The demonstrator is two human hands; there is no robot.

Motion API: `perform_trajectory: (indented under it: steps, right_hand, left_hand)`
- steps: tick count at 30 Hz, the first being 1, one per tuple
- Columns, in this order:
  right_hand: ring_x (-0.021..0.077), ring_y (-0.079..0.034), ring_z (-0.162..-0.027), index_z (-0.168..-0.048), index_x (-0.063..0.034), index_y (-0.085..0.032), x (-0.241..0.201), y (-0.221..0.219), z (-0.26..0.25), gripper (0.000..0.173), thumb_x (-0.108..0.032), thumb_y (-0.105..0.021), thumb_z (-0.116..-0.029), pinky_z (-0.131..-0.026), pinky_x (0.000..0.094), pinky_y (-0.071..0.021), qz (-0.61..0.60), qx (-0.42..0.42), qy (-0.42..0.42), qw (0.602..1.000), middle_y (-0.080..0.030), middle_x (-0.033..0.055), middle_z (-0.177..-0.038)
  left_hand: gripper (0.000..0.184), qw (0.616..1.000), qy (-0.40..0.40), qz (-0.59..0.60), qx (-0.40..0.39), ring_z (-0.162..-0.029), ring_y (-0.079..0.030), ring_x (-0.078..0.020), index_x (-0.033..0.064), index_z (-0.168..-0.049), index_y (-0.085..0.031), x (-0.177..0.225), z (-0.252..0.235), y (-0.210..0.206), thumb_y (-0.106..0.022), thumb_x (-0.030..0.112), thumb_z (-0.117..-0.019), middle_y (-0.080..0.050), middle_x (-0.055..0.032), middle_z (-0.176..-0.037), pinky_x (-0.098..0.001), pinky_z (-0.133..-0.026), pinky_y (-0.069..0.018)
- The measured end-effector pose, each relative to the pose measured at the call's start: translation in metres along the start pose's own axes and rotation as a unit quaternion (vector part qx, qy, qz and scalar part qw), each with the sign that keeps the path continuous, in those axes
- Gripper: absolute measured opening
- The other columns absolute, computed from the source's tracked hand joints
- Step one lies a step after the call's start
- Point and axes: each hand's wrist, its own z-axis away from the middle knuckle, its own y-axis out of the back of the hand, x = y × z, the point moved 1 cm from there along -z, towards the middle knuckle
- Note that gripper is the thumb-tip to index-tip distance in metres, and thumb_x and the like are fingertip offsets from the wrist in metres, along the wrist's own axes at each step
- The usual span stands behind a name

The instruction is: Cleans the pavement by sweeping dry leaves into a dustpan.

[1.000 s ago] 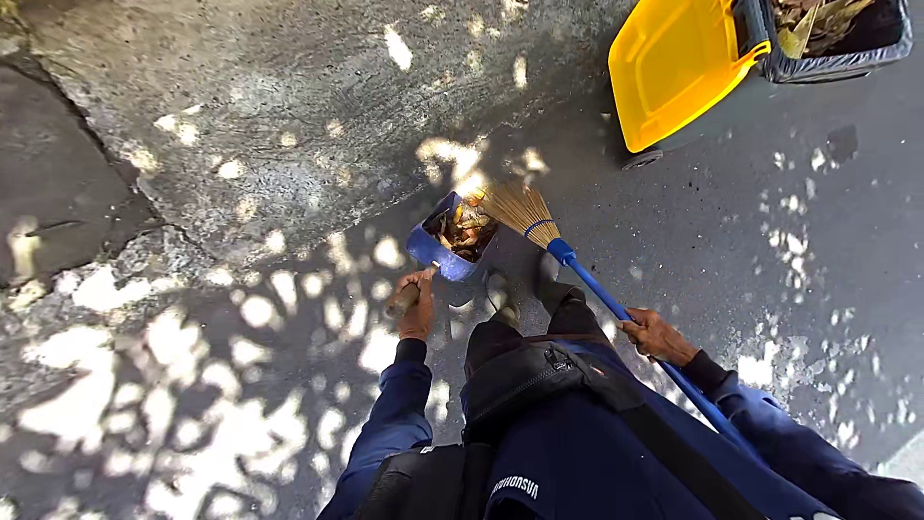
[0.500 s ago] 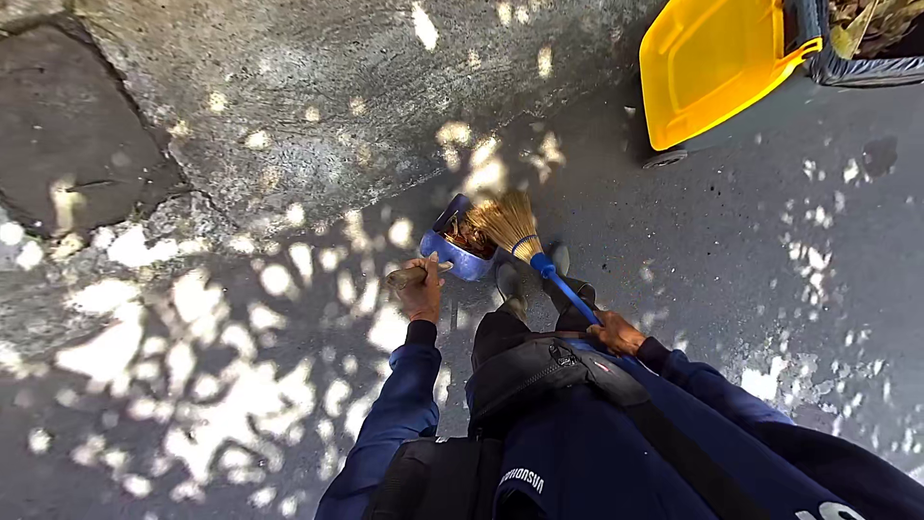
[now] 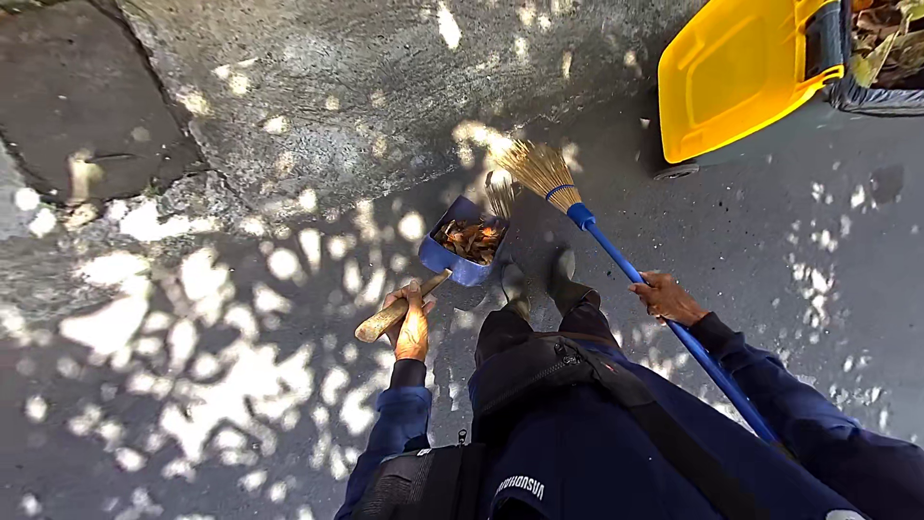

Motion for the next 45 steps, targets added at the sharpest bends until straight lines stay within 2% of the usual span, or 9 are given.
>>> perform_trajectory:
  steps: [7, 12, 15, 18, 20, 26, 32, 38, 45]
  right_hand:
    - [0.0166, -0.055, -0.056, -0.124, -0.0004, -0.057, -0.025, -0.056, -0.058, 0.031, -0.026, -0.051, -0.1079, -0.054, 0.0343, -0.0511, 0.136, -0.035, -0.053, 0.989, -0.056, 0.0099, -0.081]
    - [0.0176, -0.058, -0.061, -0.115, -0.001, -0.064, 0.033, -0.108, -0.016, 0.028, -0.027, -0.057, -0.1054, -0.062, 0.0372, -0.0527, 0.151, -0.138, 0.011, 0.979, -0.061, 0.0104, -0.079]
    - [0.0193, -0.067, -0.082, -0.114, -0.002, -0.071, 0.047, -0.092, 0.018, 0.028, -0.024, -0.06, -0.1019, -0.081, 0.0416, -0.0548, 0.114, -0.131, 0.098, 0.98, -0.071, 0.012, -0.091]
    - [0.0121, -0.054, -0.051, -0.119, -0.0061, -0.064, 0.029, -0.073, 0.028, 0.027, -0.028, -0.056, -0.1049, -0.049, 0.031, -0.0497, 0.073, -0.104, 0.055, 0.99, -0.058, 0.0043, -0.071]
    - [0.0126, -0.048, -0.045, -0.124, -0.0059, -0.061, 0.002, -0.055, 0.015, 0.03, -0.029, -0.054, -0.1066, -0.043, 0.0306, -0.0462, 0.06, -0.074, 0.018, 0.995, -0.053, 0.0039, -0.068]
    - [0.0092, -0.05, -0.048, -0.118, -0.0021, -0.061, -0.098, -0.005, -0.088, 0.031, -0.029, -0.049, -0.1102, -0.048, 0.0264, -0.0476, 0.095, 0.024, 0.03, 0.995, -0.053, 0.0029, -0.071]
    - [0.0238, -0.06, -0.058, -0.113, 0.0056, -0.06, -0.135, -0.023, -0.191, 0.036, -0.029, -0.051, -0.1076, -0.059, 0.0425, -0.0549, 0.208, 0.068, 0.027, 0.975, -0.06, 0.0163, -0.077]
    - [0.038, -0.069, -0.091, -0.126, 0.0066, -0.057, -0.034, -0.086, -0.099, 0.037, -0.023, -0.051, -0.106, -0.084, 0.0556, -0.0555, 0.351, -0.085, 0.035, 0.932, -0.066, 0.0275, -0.108]
    - [0.0289, -0.069, -0.083, -0.125, -0.0033, -0.064, 0.054, -0.063, 0.036, 0.037, -0.033, -0.055, -0.1053, -0.08, 0.0504, -0.0556, 0.281, -0.141, 0.09, 0.945, -0.069, 0.0163, -0.092]
  left_hand:
    - [0.016, 1.0, 0.006, -0.026, -0.007, -0.073, -0.067, -0.0119, 0.0047, -0.104, -0.059, -0.016, -0.003, 0.01, -0.063, 0.02, -0.1032, -0.064, -0.0041, -0.09, -0.0314, -0.066, -0.0607]
    - [0.018, 0.999, 0.003, -0.043, -0.007, -0.074, -0.067, -0.0116, 0.0037, -0.105, -0.061, -0.02, -0.009, 0.009, -0.065, 0.021, -0.1024, -0.064, -0.0038, -0.09, -0.0321, -0.068, -0.0606]
    - [0.015, 1.0, -0.006, -0.007, 0.009, -0.067, -0.064, -0.01, 0.0077, -0.096, -0.058, -0.019, -0.008, 0.02, -0.065, 0.02, -0.1018, -0.061, -0.0006, -0.082, -0.03, -0.062, -0.0597]
    - [0.017, 0.999, -0.037, 0.009, 0.02, -0.064, -0.063, -0.0092, 0.0095, -0.091, -0.058, -0.017, -0.003, 0.031, -0.065, 0.02, -0.1016, -0.063, 0.0011, -0.076, -0.0278, -0.059, -0.0577]
    - [0.016, 0.999, -0.041, 0.01, 0.026, -0.065, -0.064, -0.0092, 0.0086, -0.093, -0.06, -0.019, 0.004, 0.036, -0.065, 0.021, -0.1019, -0.064, 0.0009, -0.077, -0.0274, -0.06, -0.0573]
    - [0.019, 0.998, -0.026, -0.016, 0.06, -0.072, -0.065, -0.0097, 0.0056, -0.1, -0.063, -0.027, 0.015, 0.043, -0.065, 0.024, -0.102, -0.064, -0.0008, -0.082, -0.0285, -0.065, -0.0588]
    - [0.025, 0.997, 0.017, -0.016, 0.08, -0.079, -0.066, -0.0115, 0.0034, -0.11, -0.062, -0.031, 0.02, 0.046, -0.065, 0.027, -0.1028, -0.065, -0.0051, -0.091, -0.0296, -0.071, -0.0585]
    - [0.032, 0.996, 0.038, -0.036, 0.078, -0.081, -0.067, -0.0117, 0.0013, -0.117, -0.062, -0.033, 0.014, 0.046, -0.064, 0.03, -0.1032, -0.066, -0.0078, -0.097, -0.03, -0.072, -0.0599]
    - [0.022, 0.998, 0.016, -0.026, 0.059, -0.075, -0.064, -0.0091, 0.0033, -0.111, -0.06, -0.039, 0.014, 0.063, -0.063, 0.024, -0.1032, -0.063, -0.0029, -0.089, -0.0278, -0.068, -0.0569]
